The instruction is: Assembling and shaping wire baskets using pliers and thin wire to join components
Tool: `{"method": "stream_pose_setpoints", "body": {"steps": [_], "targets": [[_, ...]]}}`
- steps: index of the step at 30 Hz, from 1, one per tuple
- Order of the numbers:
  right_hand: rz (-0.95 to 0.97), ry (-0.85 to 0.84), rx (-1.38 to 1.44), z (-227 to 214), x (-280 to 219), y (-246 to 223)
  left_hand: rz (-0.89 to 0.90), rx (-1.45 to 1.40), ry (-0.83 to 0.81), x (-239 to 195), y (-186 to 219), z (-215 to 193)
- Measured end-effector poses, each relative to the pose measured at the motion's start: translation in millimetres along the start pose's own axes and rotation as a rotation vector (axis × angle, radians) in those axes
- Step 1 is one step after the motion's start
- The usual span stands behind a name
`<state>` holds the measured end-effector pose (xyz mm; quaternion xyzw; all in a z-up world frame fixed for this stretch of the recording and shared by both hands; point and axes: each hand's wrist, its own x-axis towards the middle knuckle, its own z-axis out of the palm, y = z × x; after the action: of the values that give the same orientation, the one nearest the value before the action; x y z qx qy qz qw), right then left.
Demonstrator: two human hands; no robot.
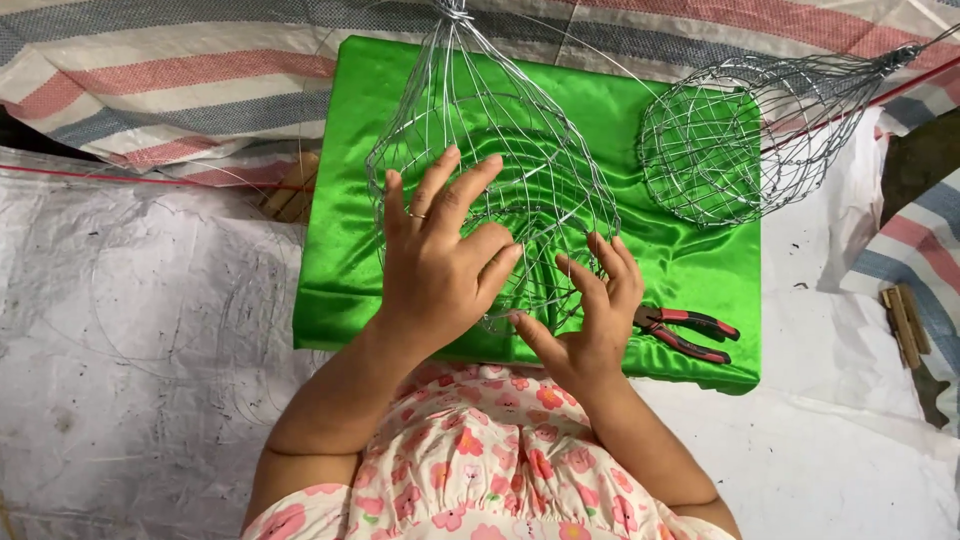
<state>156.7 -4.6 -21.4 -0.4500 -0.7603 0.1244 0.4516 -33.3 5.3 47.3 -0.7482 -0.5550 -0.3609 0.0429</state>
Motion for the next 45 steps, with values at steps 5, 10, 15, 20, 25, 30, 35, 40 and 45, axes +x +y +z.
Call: {"method": "stream_pose_setpoints", "body": {"steps": [5,10,15,20,25,30,35,40,45], "targets": [[-0.044,-0.012,-0.040,1.8,14.5,-8.5,-0.023,-0.068,-0.020,9.7,-13.6,0.9],[-0.061,-0.011,-0.037,6.4,16.6,-10.6,-0.017,-0.031,0.012,9.2,-22.7,6.7],[-0.059,0.004,-0.021,6.4,14.8,-11.2,0.063,0.105,-0.078,15.1,-28.6,0.4],[-0.045,0.001,0.004,1.4,14.3,-4.9,0.140,0.090,-0.049,22.2,-30.9,3.5],[-0.021,-0.012,0.054,-6.9,16.7,5.4,0.246,-0.013,-0.148,34.9,-47.8,-3.4],[-0.020,-0.095,0.180,-15.9,24.7,25.8,0.445,-0.107,-0.268,50.9,-64.7,-11.5],[-0.012,-0.105,0.224,-17.5,25.6,36.8,0.424,-0.155,-0.301,51.4,-62.3,0.2],[-0.026,-0.108,0.225,-21.2,28.1,39.9,0.417,-0.217,-0.288,56.6,-55.0,-1.3],[-0.018,-0.129,0.236,-22.3,28.3,41.7,0.424,-0.229,-0.312,57.8,-55.4,-3.7]]}}
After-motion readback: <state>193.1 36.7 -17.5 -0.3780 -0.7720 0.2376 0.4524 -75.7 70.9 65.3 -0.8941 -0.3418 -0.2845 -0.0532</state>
